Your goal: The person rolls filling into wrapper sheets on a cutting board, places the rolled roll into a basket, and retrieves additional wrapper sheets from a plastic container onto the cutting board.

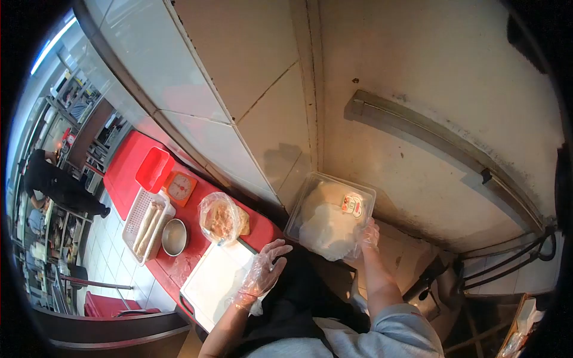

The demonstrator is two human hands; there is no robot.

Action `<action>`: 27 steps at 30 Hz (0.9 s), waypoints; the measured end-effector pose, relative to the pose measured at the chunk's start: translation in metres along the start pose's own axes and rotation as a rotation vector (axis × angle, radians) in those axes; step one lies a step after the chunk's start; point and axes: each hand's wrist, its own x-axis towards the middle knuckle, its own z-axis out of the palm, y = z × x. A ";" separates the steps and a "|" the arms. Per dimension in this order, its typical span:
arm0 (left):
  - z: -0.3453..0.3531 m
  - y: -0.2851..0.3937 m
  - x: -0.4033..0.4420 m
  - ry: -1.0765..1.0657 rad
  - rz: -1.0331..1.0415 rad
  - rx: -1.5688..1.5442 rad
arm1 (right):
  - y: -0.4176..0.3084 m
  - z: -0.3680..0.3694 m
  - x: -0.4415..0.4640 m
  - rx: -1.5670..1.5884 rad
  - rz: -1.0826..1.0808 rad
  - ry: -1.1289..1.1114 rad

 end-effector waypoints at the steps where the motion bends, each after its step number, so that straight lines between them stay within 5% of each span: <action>1: -0.005 -0.003 -0.004 0.011 -0.003 0.002 | 0.001 0.001 0.002 -0.086 -0.067 0.019; 4: -0.017 -0.003 -0.009 0.045 -0.025 0.016 | 0.005 0.002 -0.006 -0.368 -0.374 0.184; 8: -0.019 -0.006 -0.008 0.081 -0.046 0.007 | -0.005 -0.009 -0.040 -0.135 -0.383 -0.163; 13: -0.004 -0.024 0.009 0.031 0.011 -0.053 | 0.010 0.013 -0.082 -0.618 -0.744 -0.065; 19: 0.006 -0.025 0.025 0.033 0.049 -0.096 | 0.062 0.104 -0.047 -0.530 -0.825 0.260; 21: 0.008 -0.033 0.025 0.044 0.076 -0.051 | 0.060 0.096 -0.044 -0.609 -0.812 0.121; 27: 0.071 -0.070 0.029 -0.122 -0.452 -0.615 | 0.031 0.008 -0.081 -0.345 -0.971 0.214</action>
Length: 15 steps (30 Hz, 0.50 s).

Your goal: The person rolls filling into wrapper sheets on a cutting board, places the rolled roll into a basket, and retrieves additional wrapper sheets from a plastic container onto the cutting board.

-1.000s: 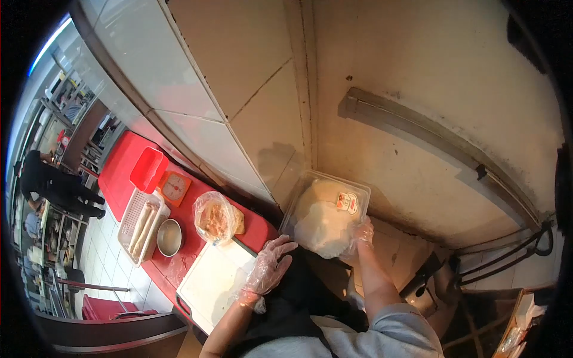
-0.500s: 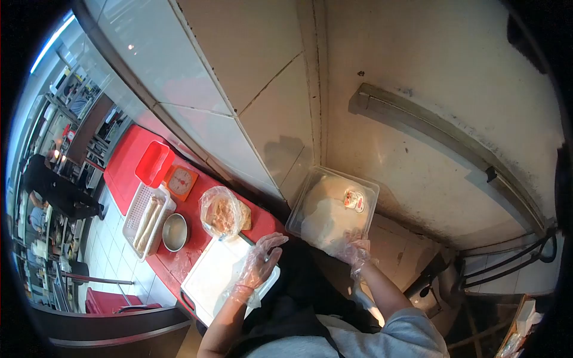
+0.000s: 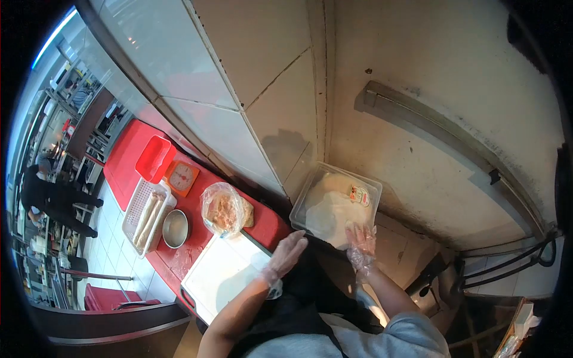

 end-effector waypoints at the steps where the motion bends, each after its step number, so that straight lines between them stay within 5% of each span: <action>1: 0.010 0.002 0.004 -0.019 -0.164 -0.130 | -0.001 -0.014 0.005 -0.024 -0.035 0.051; 3: 0.028 -0.029 0.030 -0.107 -0.209 -0.260 | -0.011 -0.045 0.015 0.274 0.046 -0.049; 4: 0.044 0.000 0.035 -0.060 -0.482 -0.468 | -0.019 -0.060 0.021 0.303 0.043 -0.069; 7: 0.057 -0.006 0.077 -0.051 -0.335 -0.785 | -0.037 -0.097 0.036 0.154 -0.054 -0.070; 10: 0.055 -0.011 0.093 0.022 -0.295 -0.758 | -0.033 -0.102 0.043 0.480 -0.202 0.128; 11: 0.053 -0.013 0.088 0.039 -0.254 -0.622 | -0.021 -0.114 0.048 0.544 -0.121 0.047; 15: 0.034 0.037 0.023 0.084 -0.191 -0.482 | 0.035 -0.125 0.061 0.730 0.314 0.358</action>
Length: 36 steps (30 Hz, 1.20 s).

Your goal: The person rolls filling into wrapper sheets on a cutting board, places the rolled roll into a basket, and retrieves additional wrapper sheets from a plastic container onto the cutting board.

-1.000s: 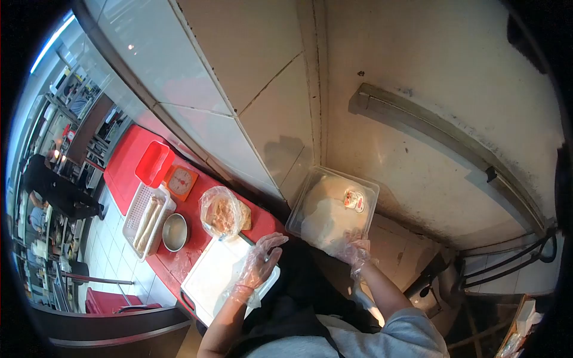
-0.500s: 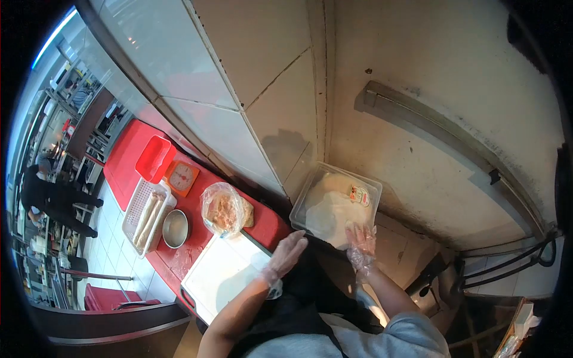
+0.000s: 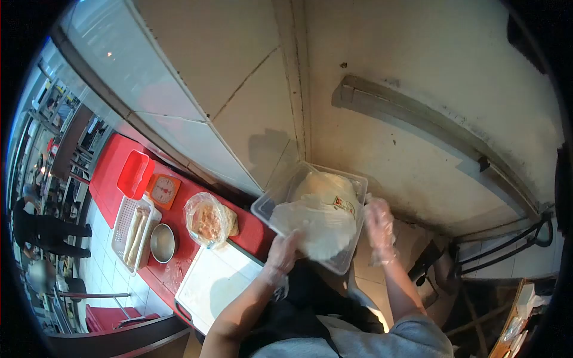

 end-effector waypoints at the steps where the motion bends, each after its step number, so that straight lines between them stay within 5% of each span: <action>1: -0.015 0.005 -0.019 0.000 0.032 0.185 | 0.017 0.003 0.003 0.155 0.137 0.135; 2: -0.015 0.022 -0.049 0.046 0.120 0.300 | 0.055 0.021 0.001 0.517 0.342 0.299; 6: -0.080 0.042 -0.132 0.217 0.420 0.646 | 0.084 0.064 -0.023 -0.007 0.226 -0.141; 9: -0.148 0.043 -0.207 0.435 0.399 0.249 | 0.102 0.128 -0.040 -0.058 -0.024 -0.624; 11: -0.181 0.063 -0.254 0.484 0.260 0.748 | 0.122 0.151 -0.041 -0.071 -0.137 -0.618; 14: -0.121 0.091 -0.281 0.600 0.455 0.524 | 0.135 0.166 -0.041 -0.084 -0.274 -0.606; 17: -0.110 0.090 -0.289 0.756 0.392 0.470 | 0.135 0.166 -0.041 -0.095 -0.341 -0.621; 30: -0.108 0.082 -0.287 0.661 0.399 0.326 | 0.133 0.154 -0.026 -0.119 -0.502 -0.513; 36: -0.111 0.078 -0.289 0.654 0.381 0.340 | 0.116 0.144 -0.018 -0.236 -0.354 -0.703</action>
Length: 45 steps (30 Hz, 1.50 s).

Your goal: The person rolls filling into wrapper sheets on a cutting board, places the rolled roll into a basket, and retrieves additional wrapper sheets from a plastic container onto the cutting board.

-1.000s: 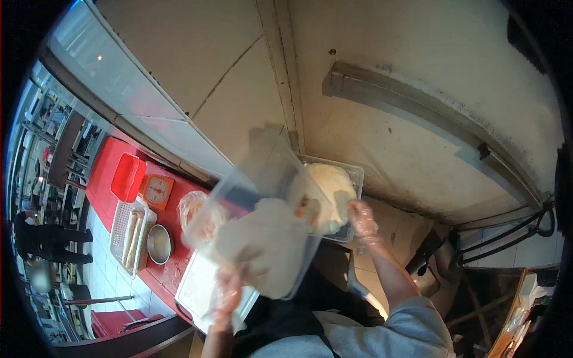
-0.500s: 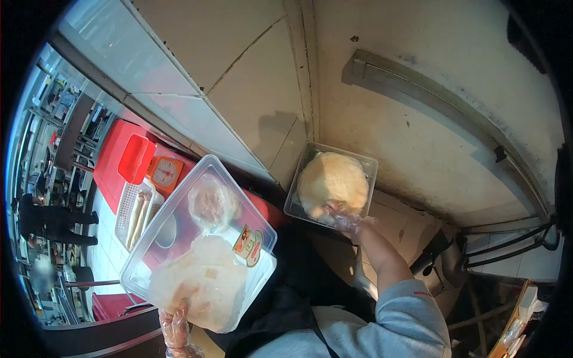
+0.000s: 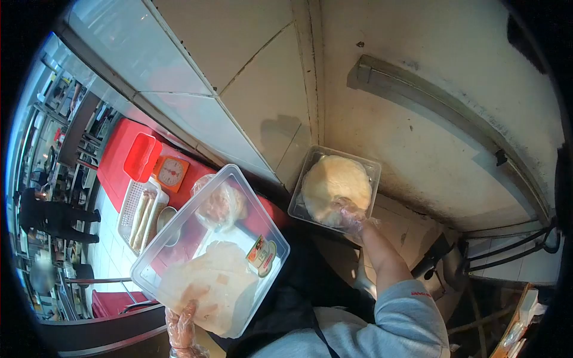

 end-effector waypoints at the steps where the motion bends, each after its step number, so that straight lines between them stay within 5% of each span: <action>1: -0.005 -0.003 0.000 -0.007 0.028 0.041 | 0.009 0.023 -0.002 0.503 0.154 0.087; 3: -0.009 -0.011 0.003 -0.017 0.047 0.066 | 0.030 0.069 -0.001 1.503 0.459 0.260; 9: 0.009 0.002 0.002 -0.040 -0.010 -0.080 | 0.021 0.027 0.012 -0.045 0.264 0.046; 12: 0.007 0.002 0.001 -0.065 -0.035 -0.120 | 0.071 0.043 0.029 0.304 0.696 0.071; 15: 0.004 -0.003 0.003 -0.079 -0.016 -0.112 | 0.061 -0.024 0.027 0.299 0.481 0.526; 21: 0.009 -0.006 0.008 -0.113 -0.052 -0.118 | 0.039 -0.123 0.031 0.932 0.847 0.665; 22: 0.013 -0.001 0.008 -0.138 -0.068 -0.135 | 0.052 -0.128 0.033 0.745 0.852 0.632; 25: 0.029 0.011 0.009 -0.161 -0.080 -0.142 | 0.045 -0.154 0.041 1.037 0.735 0.733; 28: 0.027 -0.006 0.010 -0.118 -0.038 -0.055 | 0.041 -0.185 0.046 0.875 0.905 0.639; 31: 0.036 -0.026 0.018 -0.216 0.025 -0.014 | 0.056 -0.198 0.039 1.175 0.739 0.773; 34: 0.054 -0.095 0.049 -0.409 0.169 0.146 | 0.120 -0.188 0.031 0.760 0.553 0.737; 37: 0.137 -0.051 0.043 -0.527 -0.244 -0.393 | 0.141 -0.198 0.006 0.547 0.469 0.791; 38: 0.159 -0.055 0.048 -0.596 -0.002 -0.257 | 0.122 -0.211 -0.004 0.542 0.475 0.816; 40: 0.205 -0.090 0.070 -0.687 0.093 -0.223 | 0.088 -0.236 -0.017 0.571 0.505 0.862; 42: 0.258 -0.129 0.087 -0.704 -0.157 -0.539 | 0.055 -0.257 -0.028 0.682 0.578 0.899; 45: 0.318 -0.170 0.097 -0.640 -0.483 -0.979 | 0.067 -0.260 -0.058 0.070 0.454 0.800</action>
